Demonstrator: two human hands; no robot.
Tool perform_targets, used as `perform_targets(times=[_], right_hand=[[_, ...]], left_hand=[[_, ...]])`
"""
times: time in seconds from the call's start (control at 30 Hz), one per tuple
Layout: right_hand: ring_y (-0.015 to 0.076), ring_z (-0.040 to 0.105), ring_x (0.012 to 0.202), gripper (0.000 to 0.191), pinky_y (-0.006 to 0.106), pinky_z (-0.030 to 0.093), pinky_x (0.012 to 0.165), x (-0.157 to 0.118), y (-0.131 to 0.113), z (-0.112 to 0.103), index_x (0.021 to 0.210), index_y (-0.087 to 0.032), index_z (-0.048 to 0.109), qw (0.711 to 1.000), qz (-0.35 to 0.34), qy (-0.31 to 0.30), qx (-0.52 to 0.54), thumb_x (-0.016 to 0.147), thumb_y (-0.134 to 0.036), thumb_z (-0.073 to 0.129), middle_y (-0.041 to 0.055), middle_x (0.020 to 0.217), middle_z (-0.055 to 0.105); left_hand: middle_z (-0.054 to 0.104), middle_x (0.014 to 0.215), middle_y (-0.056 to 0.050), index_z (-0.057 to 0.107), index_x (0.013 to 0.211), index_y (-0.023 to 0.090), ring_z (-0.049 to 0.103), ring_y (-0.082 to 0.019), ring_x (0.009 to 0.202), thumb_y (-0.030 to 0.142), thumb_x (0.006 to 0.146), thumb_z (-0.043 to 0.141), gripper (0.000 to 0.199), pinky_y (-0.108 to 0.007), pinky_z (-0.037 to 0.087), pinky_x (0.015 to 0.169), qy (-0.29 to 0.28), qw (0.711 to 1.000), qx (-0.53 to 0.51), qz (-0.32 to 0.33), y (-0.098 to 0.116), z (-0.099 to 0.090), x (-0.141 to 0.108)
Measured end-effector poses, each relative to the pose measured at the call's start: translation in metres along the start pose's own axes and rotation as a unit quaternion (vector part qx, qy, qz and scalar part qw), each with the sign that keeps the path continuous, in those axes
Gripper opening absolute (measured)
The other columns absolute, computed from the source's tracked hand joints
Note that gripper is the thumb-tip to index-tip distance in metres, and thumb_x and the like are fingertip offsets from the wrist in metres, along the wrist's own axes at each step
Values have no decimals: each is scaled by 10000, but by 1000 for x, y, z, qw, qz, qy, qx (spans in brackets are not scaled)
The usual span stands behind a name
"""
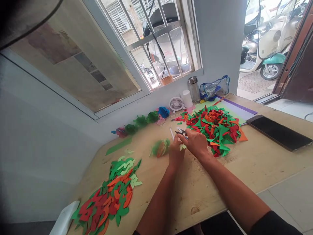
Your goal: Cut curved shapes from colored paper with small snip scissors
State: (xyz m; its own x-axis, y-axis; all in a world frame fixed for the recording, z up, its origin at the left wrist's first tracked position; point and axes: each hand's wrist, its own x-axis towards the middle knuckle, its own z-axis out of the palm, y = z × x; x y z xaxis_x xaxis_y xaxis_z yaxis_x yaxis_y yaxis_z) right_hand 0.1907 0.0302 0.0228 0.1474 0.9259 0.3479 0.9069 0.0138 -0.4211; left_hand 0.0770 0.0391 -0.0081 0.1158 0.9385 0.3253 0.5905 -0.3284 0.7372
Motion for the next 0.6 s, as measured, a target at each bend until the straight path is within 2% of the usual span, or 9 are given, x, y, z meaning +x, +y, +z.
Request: perform_targets(times=[0.13, 0.2, 0.27, 0.33, 0.43, 0.5, 0.6], right_hand=[[187, 599, 606, 501, 266, 213, 515, 0, 0, 0, 841, -206, 634, 1000, 3, 2, -13, 882, -617, 350, 74, 710, 681], [186, 597, 598, 497, 267, 216, 516, 0, 0, 0, 839, -207, 634, 1000, 0, 4, -14, 885, -611, 349, 72, 693, 675], [185, 595, 588, 499, 268, 214, 513, 0, 0, 1, 826, -207, 631, 1000, -7, 1, -14, 885, -611, 344, 68, 667, 666], [185, 596, 584, 497, 266, 211, 511, -1, -2, 2, 809, -205, 622, 1000, -18, -5, -14, 883, -611, 345, 67, 647, 658], [181, 596, 592, 482, 261, 202, 511, -6, -8, 3, 795, -203, 609, 999, -47, -17, -9, 884, -603, 354, 64, 662, 664], [173, 591, 590, 480, 261, 192, 511, -10, -14, 4, 795, -202, 604, 997, -75, -33, -6, 885, -603, 356, 58, 678, 670], [159, 569, 569, 495, 268, 169, 513, -17, -21, 7, 799, -203, 604, 991, -119, -56, -13, 882, -619, 350, 47, 682, 669]], left_hand=[[700, 727, -57, 674, 963, 218, 633, -207, 661, 225, 756, 598, 221, -266, 424, 594, -22, 999, -46, 10, -1, 5, 0], [710, 764, -50, 688, 930, 213, 637, -202, 684, 258, 804, 544, 196, -270, 432, 611, -32, 996, -77, 8, -1, 1, -2], [713, 794, -51, 698, 877, 190, 642, -192, 724, 288, 837, 505, 220, -276, 447, 657, -19, 993, -120, -4, -2, -6, -6], [702, 758, -52, 693, 838, 161, 631, -170, 712, 310, 832, 521, 228, -274, 457, 674, 25, 985, -166, -38, -3, -16, -10], [671, 681, -39, 678, 849, 130, 526, -100, 514, 369, 799, 562, 270, -225, 407, 510, 95, 955, -249, -132, -5, -34, -15], [661, 669, -33, 674, 856, 123, 430, -60, 432, 405, 759, 600, 307, -197, 337, 427, 107, 932, -299, -177, -7, -47, -17], [655, 669, -38, 664, 869, 112, 416, -44, 427, 422, 681, 670, 362, -180, 303, 409, 113, 904, -354, -212, -11, -62, -19]])
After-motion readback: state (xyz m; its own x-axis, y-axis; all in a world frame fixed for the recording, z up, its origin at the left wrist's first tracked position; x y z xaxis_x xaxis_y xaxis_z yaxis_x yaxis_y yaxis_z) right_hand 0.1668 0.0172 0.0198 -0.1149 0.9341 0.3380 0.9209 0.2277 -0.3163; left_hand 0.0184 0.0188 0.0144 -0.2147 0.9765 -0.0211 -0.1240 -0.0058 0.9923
